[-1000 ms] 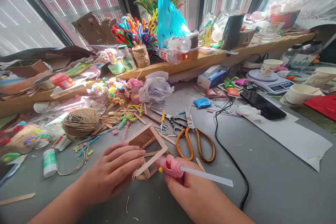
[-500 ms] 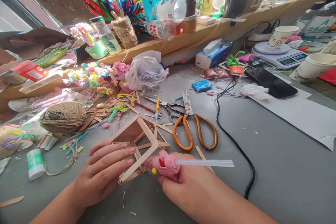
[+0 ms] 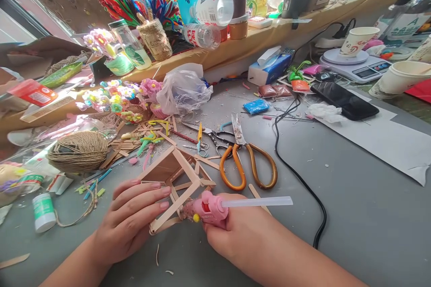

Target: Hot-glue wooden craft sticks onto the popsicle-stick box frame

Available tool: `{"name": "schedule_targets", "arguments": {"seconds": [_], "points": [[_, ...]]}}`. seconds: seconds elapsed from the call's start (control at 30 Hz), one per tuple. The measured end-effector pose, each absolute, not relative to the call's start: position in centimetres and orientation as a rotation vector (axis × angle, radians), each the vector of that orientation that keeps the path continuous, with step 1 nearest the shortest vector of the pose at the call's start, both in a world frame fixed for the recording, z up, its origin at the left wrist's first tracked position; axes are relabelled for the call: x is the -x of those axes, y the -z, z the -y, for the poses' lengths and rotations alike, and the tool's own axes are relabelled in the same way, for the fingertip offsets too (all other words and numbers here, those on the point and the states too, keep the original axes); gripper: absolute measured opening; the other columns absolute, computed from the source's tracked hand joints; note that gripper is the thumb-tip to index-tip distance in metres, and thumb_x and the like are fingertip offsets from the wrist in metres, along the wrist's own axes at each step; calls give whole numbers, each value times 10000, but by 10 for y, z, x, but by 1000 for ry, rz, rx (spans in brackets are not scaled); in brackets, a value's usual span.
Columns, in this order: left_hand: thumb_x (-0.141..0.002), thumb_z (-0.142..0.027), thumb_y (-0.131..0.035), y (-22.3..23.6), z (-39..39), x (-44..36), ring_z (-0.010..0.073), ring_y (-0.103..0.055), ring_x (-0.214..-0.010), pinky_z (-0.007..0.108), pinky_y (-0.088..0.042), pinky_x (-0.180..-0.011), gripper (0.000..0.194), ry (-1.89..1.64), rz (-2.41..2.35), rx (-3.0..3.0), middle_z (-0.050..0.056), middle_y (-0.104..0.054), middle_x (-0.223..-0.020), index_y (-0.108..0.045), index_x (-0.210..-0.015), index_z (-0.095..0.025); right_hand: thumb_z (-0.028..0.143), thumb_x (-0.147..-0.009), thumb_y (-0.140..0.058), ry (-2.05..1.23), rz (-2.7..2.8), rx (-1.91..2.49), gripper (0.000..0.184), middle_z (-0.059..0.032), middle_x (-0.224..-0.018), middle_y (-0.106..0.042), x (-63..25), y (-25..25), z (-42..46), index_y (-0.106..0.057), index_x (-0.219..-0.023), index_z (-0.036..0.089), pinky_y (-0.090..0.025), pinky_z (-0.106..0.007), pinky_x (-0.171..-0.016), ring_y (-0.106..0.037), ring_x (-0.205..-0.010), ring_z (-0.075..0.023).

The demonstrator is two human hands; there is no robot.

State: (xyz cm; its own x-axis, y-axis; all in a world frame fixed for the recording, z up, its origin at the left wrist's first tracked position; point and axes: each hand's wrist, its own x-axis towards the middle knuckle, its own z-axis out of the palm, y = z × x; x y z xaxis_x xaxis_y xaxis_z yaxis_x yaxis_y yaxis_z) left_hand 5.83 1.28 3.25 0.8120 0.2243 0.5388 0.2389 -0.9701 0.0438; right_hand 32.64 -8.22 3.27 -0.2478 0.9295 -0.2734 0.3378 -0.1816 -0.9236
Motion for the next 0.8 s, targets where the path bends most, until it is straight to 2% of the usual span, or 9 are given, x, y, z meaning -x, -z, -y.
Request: {"name": "schedule_targets", "arguments": {"seconds": [0.23,0.47,0.7,0.8], "points": [[-1063,-101,-478,-30,-13,-57,198,-718,-1221,400,-415,-1221,333,894,384,2981,61,-852,-1163,-734,-1233,-230,217,-915,-563,-1460,1556,1499,265,12,-995,-804,-325,-33,82,-789,-1020,308,-574,-322,-901,-771,-1049,-277],[-1083,-123,-453,-31,-13,-58,199,-714,-1228,391,-419,-1210,327,902,368,2981,73,-850,-1161,-736,-1217,-219,173,-907,-576,-1486,1533,1483,282,43,-1039,-818,-328,-35,84,-793,-1012,318,-573,-278,-879,-772,-1064,-257],[-1062,-112,-486,-29,-13,-57,198,-731,-1208,396,-437,-1202,349,898,387,2973,41,-850,-1176,-722,-1272,-260,107,-890,-564,-1501,1489,1416,406,67,-1083,-827,-329,-32,86,-805,-1096,360,-575,-271,-889,-777,-1023,-234],[-1068,-120,-481,-28,-13,-57,201,-727,-1218,398,-431,-1209,341,909,382,2973,48,-851,-1172,-725,-1268,-252,132,-898,-570,-1444,1521,1439,351,54,-1032,-830,-326,-31,85,-808,-1032,352,-571,-303,-945,-775,-1039,-247]]}}
